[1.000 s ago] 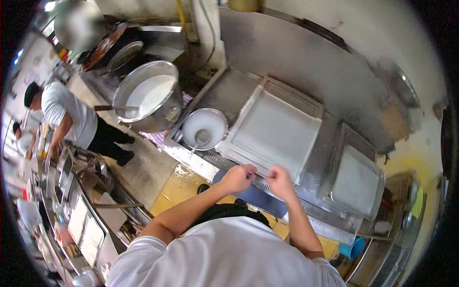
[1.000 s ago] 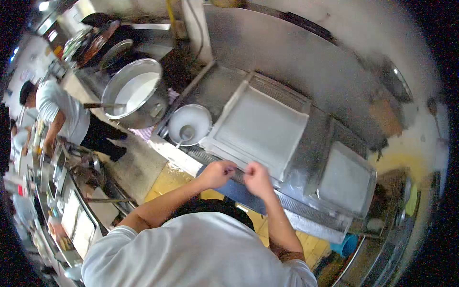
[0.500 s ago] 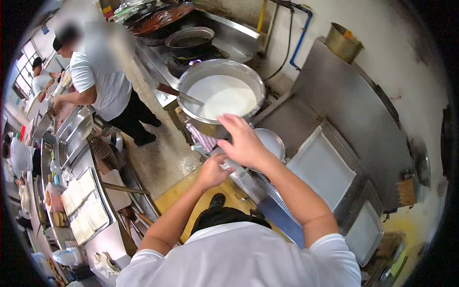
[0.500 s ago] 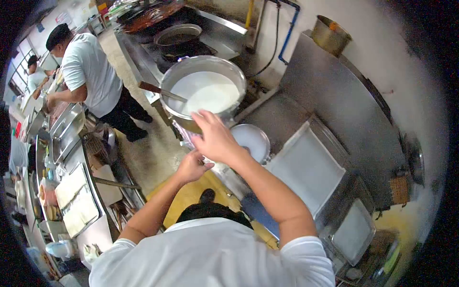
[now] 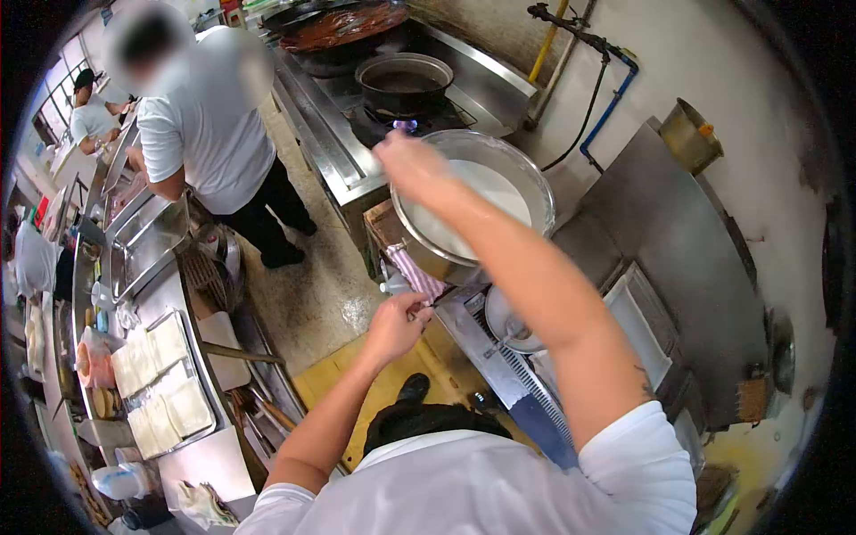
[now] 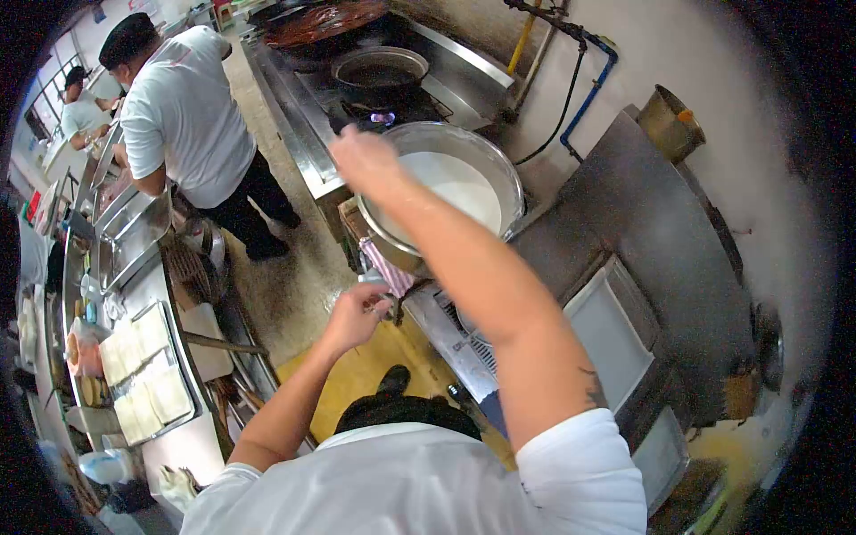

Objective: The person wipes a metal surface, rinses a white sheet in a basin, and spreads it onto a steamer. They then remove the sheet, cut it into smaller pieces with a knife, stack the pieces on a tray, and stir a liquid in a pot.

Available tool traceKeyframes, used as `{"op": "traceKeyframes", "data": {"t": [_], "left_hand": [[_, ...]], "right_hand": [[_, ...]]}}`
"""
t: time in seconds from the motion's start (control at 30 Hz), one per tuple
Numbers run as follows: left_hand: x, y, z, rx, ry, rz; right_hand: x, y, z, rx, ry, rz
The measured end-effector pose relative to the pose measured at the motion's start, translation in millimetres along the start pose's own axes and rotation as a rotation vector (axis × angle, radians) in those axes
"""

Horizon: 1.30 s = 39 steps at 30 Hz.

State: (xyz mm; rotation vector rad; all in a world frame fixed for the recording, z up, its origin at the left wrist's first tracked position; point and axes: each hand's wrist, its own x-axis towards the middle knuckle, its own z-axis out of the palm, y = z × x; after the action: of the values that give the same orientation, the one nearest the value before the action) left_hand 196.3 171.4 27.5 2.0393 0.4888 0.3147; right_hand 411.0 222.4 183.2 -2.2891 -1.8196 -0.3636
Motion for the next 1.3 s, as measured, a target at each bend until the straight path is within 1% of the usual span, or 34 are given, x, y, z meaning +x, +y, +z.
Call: {"op": "traceKeyframes", "data": {"t": [0.03, 0.1, 0.17, 0.23, 0.27, 0.3, 0.37, 0.4, 0.5, 0.6, 0.7, 0.73, 0.83, 0.93, 0.97, 1.03, 1.13, 1.23, 1.3], "left_hand": [[4, 9, -4, 0.003, 0.002, 0.012], [15, 23, -8, -0.036, 0.022, 0.118], [30, 40, -10, -0.037, 0.056, 0.207], [44, 58, -9, -0.004, 0.093, 0.268], [53, 64, -7, -0.011, 0.061, 0.252], [59, 68, -2, 0.068, 0.096, 0.286], [73, 69, 9, 0.223, 0.173, 0.35], [79, 67, 15, 0.243, 0.183, 0.356], [82, 74, 16, 0.46, 0.11, 0.31], [80, 74, 22, 0.462, 0.083, 0.237], [72, 76, 24, 0.43, 0.148, 0.206], [73, 71, 28, 0.39, 0.222, 0.243], [71, 65, 31, 0.402, 0.246, 0.213], [68, 61, 34, 0.366, 0.265, 0.23], [68, 60, 35, 0.355, 0.272, 0.226], [68, 58, 39, 0.33, 0.284, 0.215], [68, 54, 41, 0.316, 0.31, 0.232], [70, 53, 40, 0.299, 0.289, 0.207], [70, 52, 42, 0.278, 0.302, 0.208]], "right_hand": [[-4, 14, -17, -0.047, 0.077, 0.019], [-4, 39, -61, -0.213, -0.108, 0.213], [-28, 63, -97, -0.428, -0.163, 0.169], [-61, 87, -90, -0.563, -0.309, 0.159], [-87, 95, -79, -0.621, -0.379, 0.136], [-114, 96, -72, -0.679, -0.45, 0.115], [-155, 79, -84, -0.575, -0.534, 0.181], [-173, 78, -81, -0.554, -0.559, 0.175], [-205, 67, -91, -0.514, -0.582, 0.108], [-209, 52, -127, -0.507, -0.558, 0.062], [-199, 37, -163, -0.472, -0.576, 0.039], [-197, 35, -167, -0.454, -0.593, 0.027], [-192, 36, -162, -0.385, -0.574, 0.009], [-202, 37, -118, -0.261, -0.557, 0.079], [-210, 35, -96, -0.314, -0.521, 0.065], [-226, 26, -60, -0.36, -0.5, 0.132], [-243, 36, -17, -0.561, -0.299, 0.326], [-247, 69, -19, -0.595, -0.411, 0.39], [-246, 92, -32, -0.506, -0.5, 0.295]]}}
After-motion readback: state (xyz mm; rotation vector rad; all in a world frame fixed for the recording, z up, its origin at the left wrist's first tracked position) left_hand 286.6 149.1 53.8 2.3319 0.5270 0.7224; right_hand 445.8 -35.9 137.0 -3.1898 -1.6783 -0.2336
